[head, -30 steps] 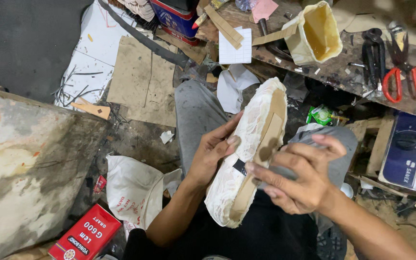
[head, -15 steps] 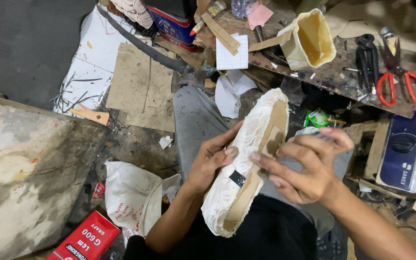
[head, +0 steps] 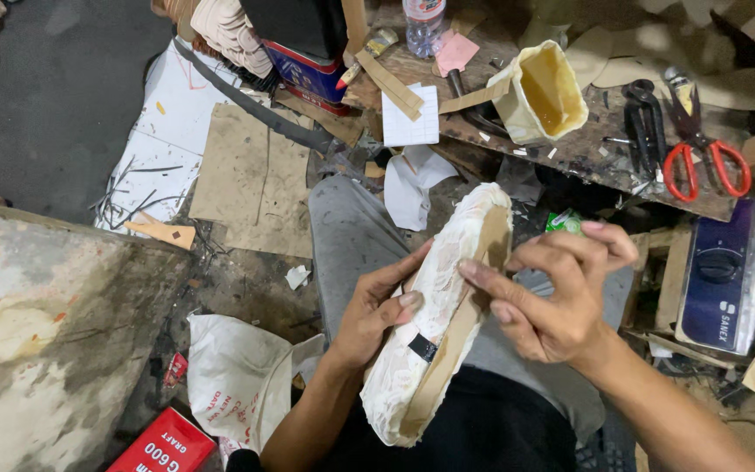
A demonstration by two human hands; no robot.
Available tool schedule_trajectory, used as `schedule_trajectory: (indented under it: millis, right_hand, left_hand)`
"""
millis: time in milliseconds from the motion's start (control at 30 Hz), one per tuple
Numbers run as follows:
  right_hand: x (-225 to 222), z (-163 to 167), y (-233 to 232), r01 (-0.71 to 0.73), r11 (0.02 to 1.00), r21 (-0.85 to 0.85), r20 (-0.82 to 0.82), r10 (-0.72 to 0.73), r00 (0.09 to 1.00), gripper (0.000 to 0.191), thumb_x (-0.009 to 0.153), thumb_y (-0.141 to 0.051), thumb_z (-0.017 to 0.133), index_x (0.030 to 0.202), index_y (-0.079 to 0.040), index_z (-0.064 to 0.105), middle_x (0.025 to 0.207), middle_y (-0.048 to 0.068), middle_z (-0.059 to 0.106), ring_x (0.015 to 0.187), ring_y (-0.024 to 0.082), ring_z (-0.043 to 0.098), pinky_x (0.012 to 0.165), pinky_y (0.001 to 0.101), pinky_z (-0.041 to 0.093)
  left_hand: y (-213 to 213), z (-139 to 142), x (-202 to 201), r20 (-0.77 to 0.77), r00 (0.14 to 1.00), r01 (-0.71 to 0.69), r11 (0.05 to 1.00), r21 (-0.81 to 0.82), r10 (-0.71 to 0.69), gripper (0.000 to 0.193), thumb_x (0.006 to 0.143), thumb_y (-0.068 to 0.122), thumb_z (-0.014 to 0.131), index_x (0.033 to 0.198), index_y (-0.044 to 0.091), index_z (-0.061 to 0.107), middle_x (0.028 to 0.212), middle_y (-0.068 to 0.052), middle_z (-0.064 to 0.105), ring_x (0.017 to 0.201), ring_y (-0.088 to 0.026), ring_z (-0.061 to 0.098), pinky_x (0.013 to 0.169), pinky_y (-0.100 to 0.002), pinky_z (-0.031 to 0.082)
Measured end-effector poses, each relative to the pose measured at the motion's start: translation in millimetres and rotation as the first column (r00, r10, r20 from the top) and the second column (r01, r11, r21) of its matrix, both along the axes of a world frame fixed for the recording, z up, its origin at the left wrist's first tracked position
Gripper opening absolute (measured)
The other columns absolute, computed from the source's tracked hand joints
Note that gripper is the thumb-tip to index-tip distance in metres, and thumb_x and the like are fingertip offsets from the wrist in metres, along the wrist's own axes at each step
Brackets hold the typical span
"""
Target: The person cuts a strip of stiff board with scissors, then fits the strip inside a shoe upper held between their legs, pressing and smoothing it along the sole edge with their fingers and repositioning it to match the shoe shape.
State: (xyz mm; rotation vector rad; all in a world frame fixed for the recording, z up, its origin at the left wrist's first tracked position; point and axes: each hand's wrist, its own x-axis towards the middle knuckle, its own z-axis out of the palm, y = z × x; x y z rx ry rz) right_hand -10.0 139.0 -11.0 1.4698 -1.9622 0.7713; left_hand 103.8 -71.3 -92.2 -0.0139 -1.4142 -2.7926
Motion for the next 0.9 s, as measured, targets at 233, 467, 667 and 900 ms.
schedule_trajectory:
  millis: [233,467,667,900]
  right_hand:
    - [-6,5,5,0.109,0.993,0.039,0.015,-0.109,0.994,0.035,0.099,-0.038,0.056,0.119,-0.023,0.081,0.098,0.004,0.059,0.104,0.025,0.048,0.107,0.0506,0.022]
    - [-11,3,8,0.15,0.989,-0.003,0.009,-0.15,0.989,0.035,0.102,-0.039,0.053,0.119,-0.025,0.08,0.097,0.004,0.056,0.105,0.027,0.045,0.108,0.0506,0.022]
    - [-10,4,7,0.138,0.99,-0.03,-0.011,-0.139,0.99,0.036,0.103,-0.041,0.053,0.116,-0.024,0.081,0.093,0.001,0.058,0.104,0.024,0.047,0.106,0.0499,0.022]
    - [-11,18,-5,0.073,0.997,-0.027,0.114,-0.07,0.991,0.039,0.105,-0.045,0.05,0.109,-0.023,0.082,0.101,0.004,0.06,0.109,0.028,0.047,0.108,0.0477,0.025]
  left_hand:
    - [-1,1,-1,-0.003,1.0,-0.022,0.996,-0.088,0.022,0.075,0.086,0.017,0.069,0.153,-0.008,0.048,0.145,-0.02,0.063,0.127,-0.019,0.061,0.112,-0.03,0.043]
    - [1,5,3,0.013,1.0,-0.012,0.993,-0.12,0.013,0.077,0.082,0.021,0.07,0.151,-0.008,0.049,0.142,-0.02,0.064,0.127,-0.021,0.062,0.113,-0.032,0.044]
    - [1,8,2,-0.041,0.999,-0.029,0.982,-0.186,0.021,0.078,0.082,0.022,0.071,0.15,-0.009,0.05,0.147,-0.021,0.061,0.132,-0.022,0.061,0.116,-0.031,0.042]
    - [4,4,-2,0.016,1.0,-0.026,0.997,0.076,0.025,0.079,0.088,0.023,0.067,0.155,-0.008,0.041,0.149,-0.022,0.056,0.132,-0.024,0.059,0.114,-0.034,0.045]
